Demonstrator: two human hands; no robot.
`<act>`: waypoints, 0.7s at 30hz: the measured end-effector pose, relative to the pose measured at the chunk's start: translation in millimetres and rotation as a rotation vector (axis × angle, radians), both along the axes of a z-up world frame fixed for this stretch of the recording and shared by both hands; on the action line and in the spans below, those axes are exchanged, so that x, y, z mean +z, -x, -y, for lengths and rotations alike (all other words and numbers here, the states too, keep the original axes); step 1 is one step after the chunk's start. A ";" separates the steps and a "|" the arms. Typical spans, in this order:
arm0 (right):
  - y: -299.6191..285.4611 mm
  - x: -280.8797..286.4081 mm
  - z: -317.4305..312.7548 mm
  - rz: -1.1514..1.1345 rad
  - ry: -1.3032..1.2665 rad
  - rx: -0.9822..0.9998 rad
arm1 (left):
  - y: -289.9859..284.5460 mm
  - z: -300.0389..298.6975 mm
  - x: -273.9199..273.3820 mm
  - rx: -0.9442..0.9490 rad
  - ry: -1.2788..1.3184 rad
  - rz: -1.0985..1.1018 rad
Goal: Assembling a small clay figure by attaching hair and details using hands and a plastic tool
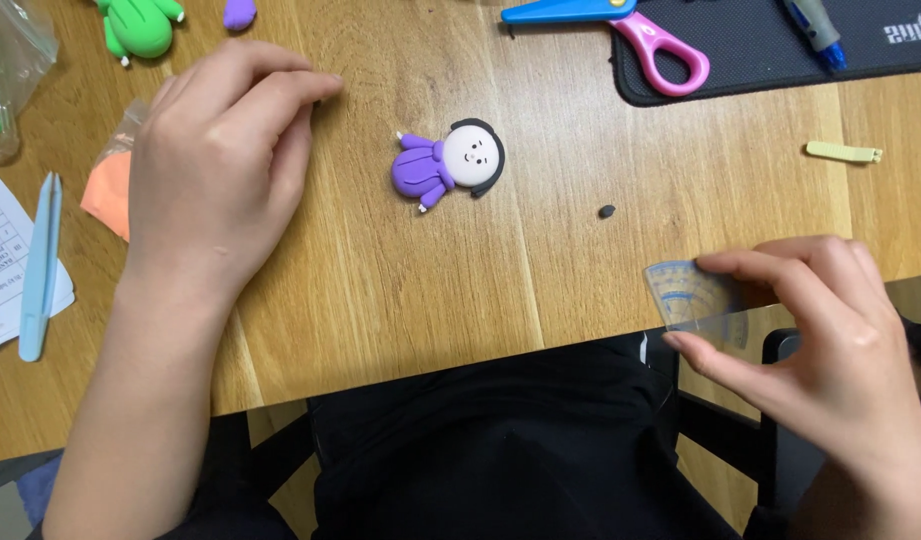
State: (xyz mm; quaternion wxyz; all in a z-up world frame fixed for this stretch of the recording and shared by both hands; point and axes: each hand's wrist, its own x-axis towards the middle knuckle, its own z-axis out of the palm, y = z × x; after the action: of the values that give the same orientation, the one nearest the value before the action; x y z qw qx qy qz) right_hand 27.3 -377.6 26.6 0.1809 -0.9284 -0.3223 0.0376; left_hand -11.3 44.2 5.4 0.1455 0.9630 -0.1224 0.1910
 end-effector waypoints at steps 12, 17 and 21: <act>-38.2 -3.0 -70.5 -0.047 -0.223 0.083 | -1.7 3.7 2.5 0.040 0.000 0.043; -36.1 -3.7 -71.0 -0.010 -0.216 0.109 | 0.5 0.9 4.2 0.045 0.014 0.042; -30.4 -7.2 -52.5 -0.032 -0.218 0.051 | 0.8 3.3 6.6 0.051 0.003 0.085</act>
State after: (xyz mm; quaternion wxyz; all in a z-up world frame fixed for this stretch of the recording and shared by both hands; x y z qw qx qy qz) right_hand 57.7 -325.1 19.3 0.2851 -0.8939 -0.3453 0.0216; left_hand -12.1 41.0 12.1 0.1365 0.9566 -0.1034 0.2357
